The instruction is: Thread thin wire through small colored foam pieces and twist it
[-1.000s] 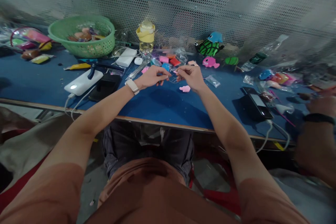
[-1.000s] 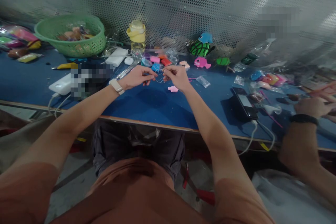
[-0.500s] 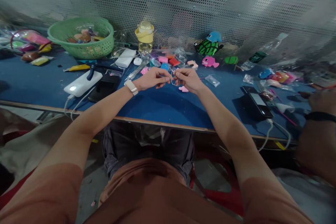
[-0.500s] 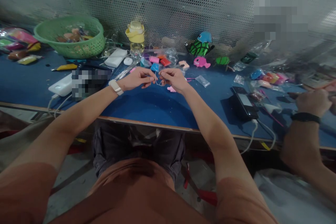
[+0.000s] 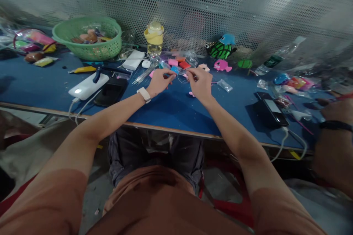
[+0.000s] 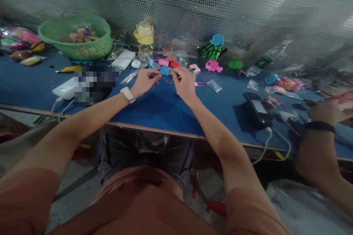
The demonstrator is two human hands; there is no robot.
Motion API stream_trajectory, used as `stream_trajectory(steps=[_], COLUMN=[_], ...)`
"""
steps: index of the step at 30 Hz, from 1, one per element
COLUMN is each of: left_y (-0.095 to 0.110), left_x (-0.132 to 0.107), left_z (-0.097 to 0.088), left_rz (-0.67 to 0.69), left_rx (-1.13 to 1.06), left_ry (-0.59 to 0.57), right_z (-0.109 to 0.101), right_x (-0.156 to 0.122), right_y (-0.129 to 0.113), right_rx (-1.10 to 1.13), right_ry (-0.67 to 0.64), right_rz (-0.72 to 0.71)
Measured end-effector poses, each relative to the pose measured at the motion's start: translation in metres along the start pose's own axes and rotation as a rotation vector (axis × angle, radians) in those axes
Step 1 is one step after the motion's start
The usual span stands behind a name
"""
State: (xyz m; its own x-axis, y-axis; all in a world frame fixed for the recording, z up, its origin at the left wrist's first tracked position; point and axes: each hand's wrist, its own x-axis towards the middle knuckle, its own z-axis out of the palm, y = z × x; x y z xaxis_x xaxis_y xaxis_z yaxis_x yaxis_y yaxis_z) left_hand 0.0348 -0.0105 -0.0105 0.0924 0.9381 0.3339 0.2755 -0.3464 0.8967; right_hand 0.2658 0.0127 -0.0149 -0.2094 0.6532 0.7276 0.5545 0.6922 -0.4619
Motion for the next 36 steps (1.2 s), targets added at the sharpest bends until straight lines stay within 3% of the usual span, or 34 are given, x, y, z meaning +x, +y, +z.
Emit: stream_trajectory(steps=[5,11,17,21,28,36], left_y=[-0.003,-0.005,-0.004,0.002,0.003,0.004], left_x=[0.001,0.001,0.004,0.002,0.001,-0.001], left_z=[0.001,0.001,0.003,0.002,0.000,0.005], left_rz=[-0.008,0.082,0.166,0.179,0.074,-0.073], left_rx=[-0.004,0.099,0.205,0.180,-0.045,-0.384], left_ry=[0.060,0.065,0.092,0.058,-0.123,-0.236], right_z=[0.004,0.007,0.011,0.011,0.006,0.009], right_x=[-0.003,-0.007,-0.006,0.000,0.009,0.010], right_y=[-0.004,-0.010,-0.015,-0.004,0.025,0.024], right_rx=[-0.048,-0.056,0.082,0.254,0.513,0.728], right_ry=[-0.020,-0.042,-0.052,-0.032,-0.148,-0.173], right_rz=[-0.039,-0.042,0.042,0.161,0.324,0.486])
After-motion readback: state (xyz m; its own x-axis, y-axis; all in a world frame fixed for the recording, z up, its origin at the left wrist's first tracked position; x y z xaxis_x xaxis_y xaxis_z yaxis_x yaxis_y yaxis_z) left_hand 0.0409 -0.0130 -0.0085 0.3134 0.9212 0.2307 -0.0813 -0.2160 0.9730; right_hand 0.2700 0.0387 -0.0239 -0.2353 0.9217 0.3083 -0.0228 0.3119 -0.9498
